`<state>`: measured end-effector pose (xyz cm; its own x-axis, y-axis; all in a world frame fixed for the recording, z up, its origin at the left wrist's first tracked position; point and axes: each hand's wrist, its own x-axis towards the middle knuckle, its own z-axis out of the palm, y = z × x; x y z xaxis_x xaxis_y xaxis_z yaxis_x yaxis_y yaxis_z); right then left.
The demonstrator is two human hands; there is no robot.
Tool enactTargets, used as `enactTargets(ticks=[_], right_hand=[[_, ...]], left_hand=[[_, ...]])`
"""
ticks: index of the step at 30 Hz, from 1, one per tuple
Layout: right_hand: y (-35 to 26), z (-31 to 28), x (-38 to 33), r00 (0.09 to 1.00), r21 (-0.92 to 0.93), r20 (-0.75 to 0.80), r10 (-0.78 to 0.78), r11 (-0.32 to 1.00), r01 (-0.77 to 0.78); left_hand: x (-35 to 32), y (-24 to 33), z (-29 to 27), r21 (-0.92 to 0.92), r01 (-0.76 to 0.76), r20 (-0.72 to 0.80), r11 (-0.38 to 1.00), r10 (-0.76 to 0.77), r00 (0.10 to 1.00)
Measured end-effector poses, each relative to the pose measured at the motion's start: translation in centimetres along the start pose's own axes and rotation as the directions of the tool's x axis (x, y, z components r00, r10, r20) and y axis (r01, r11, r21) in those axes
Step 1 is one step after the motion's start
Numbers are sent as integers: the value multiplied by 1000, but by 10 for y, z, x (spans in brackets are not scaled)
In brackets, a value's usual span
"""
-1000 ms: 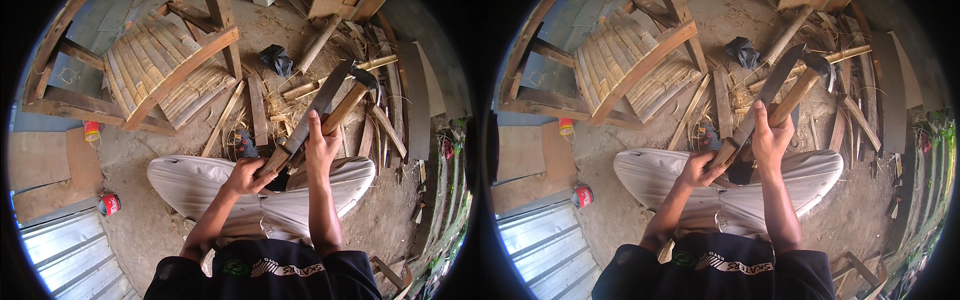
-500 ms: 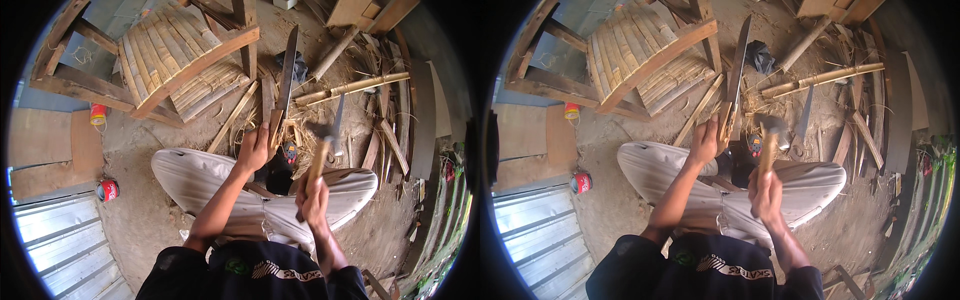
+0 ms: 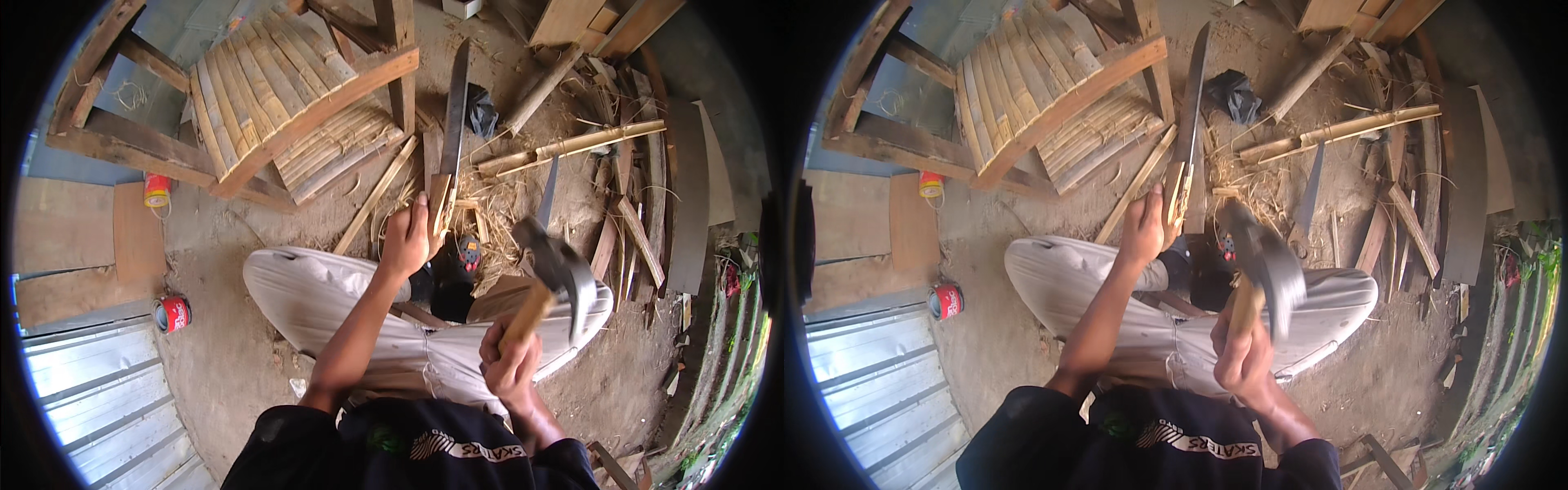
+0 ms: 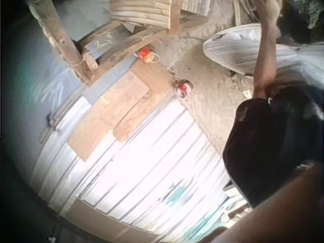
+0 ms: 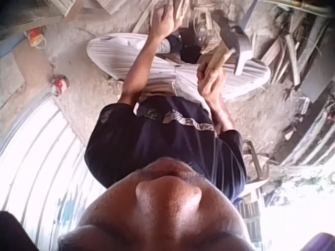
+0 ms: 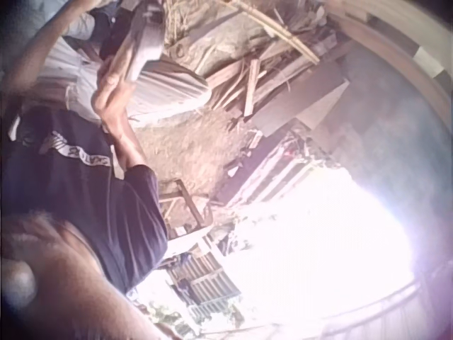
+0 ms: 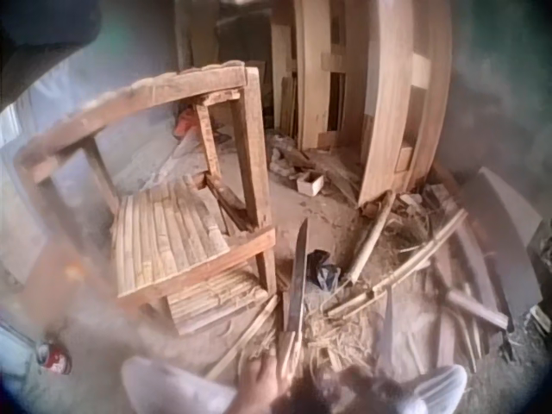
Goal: The person sits on the floor and uses a knife and hammer to shape and fit a wooden slat into a bamboo chair frame. They repeatedly test the fit, adjust the wood, and hammer the slat into place.
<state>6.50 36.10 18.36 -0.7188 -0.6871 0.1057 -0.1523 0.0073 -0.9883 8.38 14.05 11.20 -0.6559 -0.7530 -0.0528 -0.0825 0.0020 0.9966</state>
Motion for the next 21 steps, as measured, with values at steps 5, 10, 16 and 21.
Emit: enactTargets(ticks=[5, 10, 16, 21], right_hand=[[6, 6, -1, 932, -363, 150, 331, 895, -260], [-2, -2, -6, 985, -33, 80, 150, 988, -148], [10, 1, -8, 919, -352, 131, 371, 884, -307], [8, 10, 16, 988, 96, -58, 141, 986, -135]], left_hand=[[-13, 3, 4, -89, 141, 50, 986, -137, 989], [-2, -10, 13, -137, 29, 47, 990, -23, 999], [-12, -10, 13, -272, 285, 143, 919, -255, 956], [-10, -3, 8, -373, 401, 341, 837, -279, 898]])
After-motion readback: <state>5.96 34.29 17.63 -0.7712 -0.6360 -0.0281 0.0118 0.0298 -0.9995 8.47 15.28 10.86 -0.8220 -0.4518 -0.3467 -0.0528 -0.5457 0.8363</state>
